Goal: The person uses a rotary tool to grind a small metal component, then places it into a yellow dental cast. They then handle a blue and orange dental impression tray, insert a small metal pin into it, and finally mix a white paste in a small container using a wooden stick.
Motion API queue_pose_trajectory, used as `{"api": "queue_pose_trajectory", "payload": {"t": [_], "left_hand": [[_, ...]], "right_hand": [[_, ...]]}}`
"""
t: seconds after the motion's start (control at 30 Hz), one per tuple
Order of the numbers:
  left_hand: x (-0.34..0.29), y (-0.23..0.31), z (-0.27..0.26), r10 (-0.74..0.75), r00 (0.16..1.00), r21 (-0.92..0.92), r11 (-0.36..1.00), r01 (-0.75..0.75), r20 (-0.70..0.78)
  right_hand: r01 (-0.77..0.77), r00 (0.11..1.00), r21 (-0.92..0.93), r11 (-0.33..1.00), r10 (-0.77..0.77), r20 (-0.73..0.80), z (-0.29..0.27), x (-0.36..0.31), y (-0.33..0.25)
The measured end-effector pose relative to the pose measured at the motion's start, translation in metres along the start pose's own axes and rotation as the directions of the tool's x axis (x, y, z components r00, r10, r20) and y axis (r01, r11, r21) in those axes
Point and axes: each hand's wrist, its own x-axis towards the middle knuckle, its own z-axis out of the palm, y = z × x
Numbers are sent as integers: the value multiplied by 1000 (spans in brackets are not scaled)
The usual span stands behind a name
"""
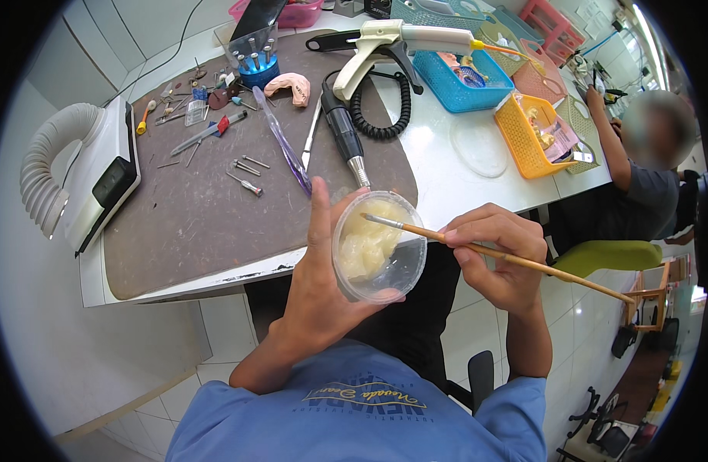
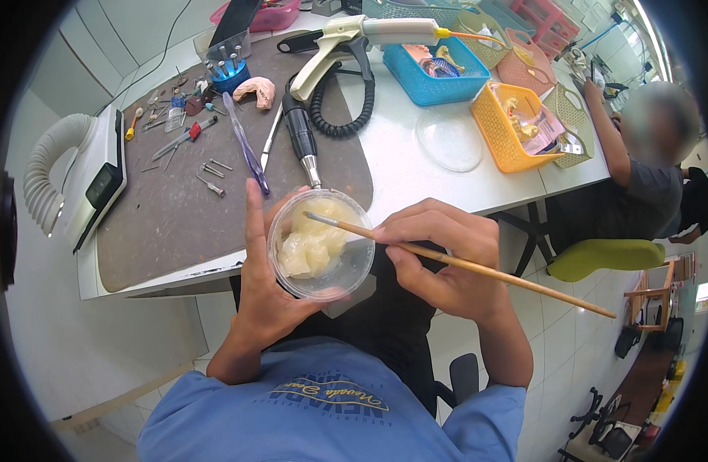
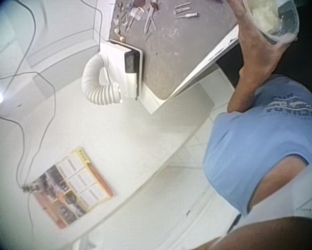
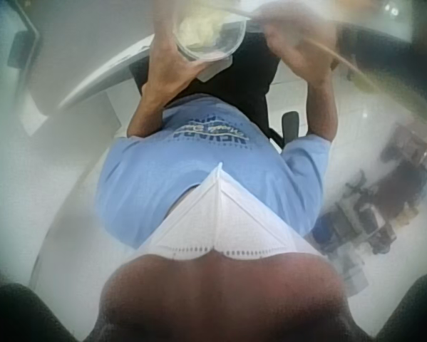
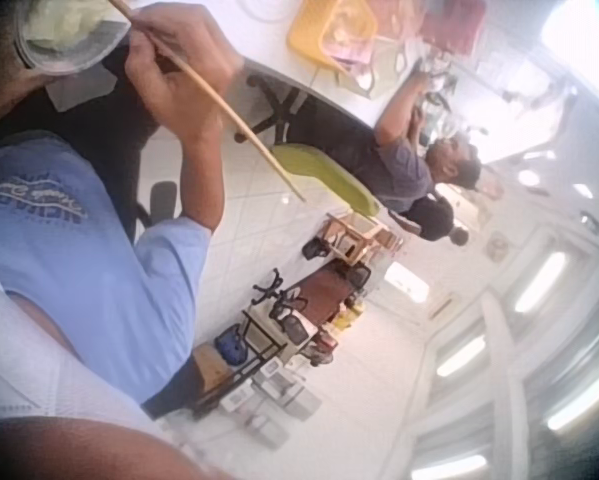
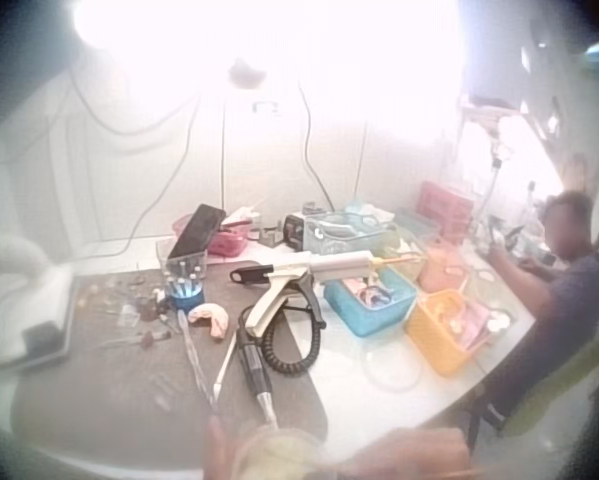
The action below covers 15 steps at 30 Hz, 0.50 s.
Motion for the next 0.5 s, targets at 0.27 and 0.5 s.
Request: {"api": "queue_pose_trajectory", "payload": {"t": [0.27, 0.5], "left_hand": [[-1, -1, 1, -13, 1000, -22, 1000, 12, -10], [1, 3, 1, -13, 1000, -3, 1000, 13, 13]], "right_hand": [[-7, 1000, 63, 998, 9, -24, 1, -2, 5], [-24, 995, 117, 993, 35, -92, -3, -10, 12]]}}
